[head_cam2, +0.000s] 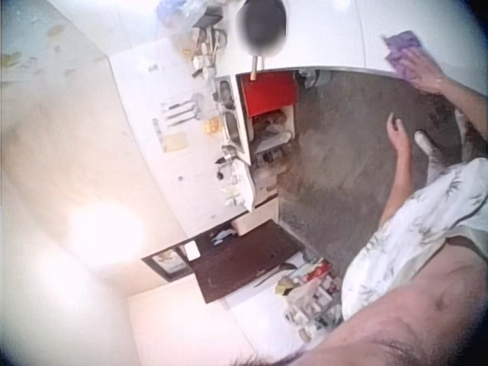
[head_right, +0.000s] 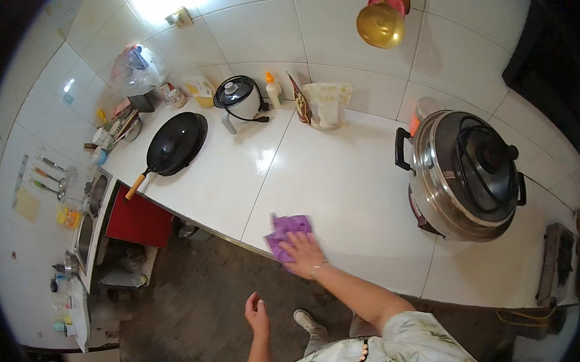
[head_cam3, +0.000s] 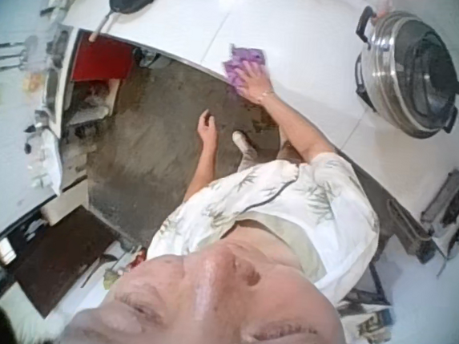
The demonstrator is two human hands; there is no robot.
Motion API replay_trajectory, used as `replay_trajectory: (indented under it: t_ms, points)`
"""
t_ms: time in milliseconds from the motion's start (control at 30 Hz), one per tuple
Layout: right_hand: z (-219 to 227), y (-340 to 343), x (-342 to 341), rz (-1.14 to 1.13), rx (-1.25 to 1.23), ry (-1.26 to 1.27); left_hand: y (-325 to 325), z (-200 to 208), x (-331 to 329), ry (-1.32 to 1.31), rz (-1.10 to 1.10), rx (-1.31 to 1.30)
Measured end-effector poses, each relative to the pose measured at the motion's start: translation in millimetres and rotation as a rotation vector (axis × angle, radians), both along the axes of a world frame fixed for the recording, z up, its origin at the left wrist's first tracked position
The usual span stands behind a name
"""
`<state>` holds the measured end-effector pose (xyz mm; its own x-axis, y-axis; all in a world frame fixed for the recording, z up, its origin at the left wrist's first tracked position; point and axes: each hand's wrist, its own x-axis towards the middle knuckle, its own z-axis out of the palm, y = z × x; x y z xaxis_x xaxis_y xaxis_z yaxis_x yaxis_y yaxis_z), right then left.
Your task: The person cleans a kitchen sink and countertop using a purple cloth. They wipe the sink basin, the faucet, and the surrounding counter area, moving a frying pan and a steamer pot to reach different spots. The person also wipes the gas stove and rinses the cloth in the sink.
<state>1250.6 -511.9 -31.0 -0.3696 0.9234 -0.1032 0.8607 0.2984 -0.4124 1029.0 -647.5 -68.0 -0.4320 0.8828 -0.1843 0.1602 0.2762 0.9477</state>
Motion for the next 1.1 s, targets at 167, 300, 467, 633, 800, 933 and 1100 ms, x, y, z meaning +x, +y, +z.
replay_trajectory:
  t_ms: [167, 300, 467, 633, 800, 933, 1100]
  points:
    - [4, -94, 86, -0.369, -0.005, -0.120, 16, -5, -40, -0.056, -0.107, 0.008]
    - [-11, -161, 143, -0.810, 0.000, -0.203, 40, 0, -89, -0.033, -0.110, 0.093]
    - [2, -120, 120, -1.194, -0.235, -0.199, 66, 18, -151, 0.002, -0.098, 0.124]
    - [-5, -2, 104, -1.123, -0.234, -0.220, 101, 17, -173, 0.097, -0.121, 0.014]
    - [-9, 170, 41, -0.937, -0.193, -0.239, 134, -15, -222, 0.029, -0.093, -0.024]
    - [4, 278, -67, -0.686, -0.176, -0.259, 167, 0, -263, 0.082, -0.036, -0.063]
    - [2, 351, -198, -0.316, -0.085, -0.191, 239, 14, -281, 0.043, 0.038, -0.040]
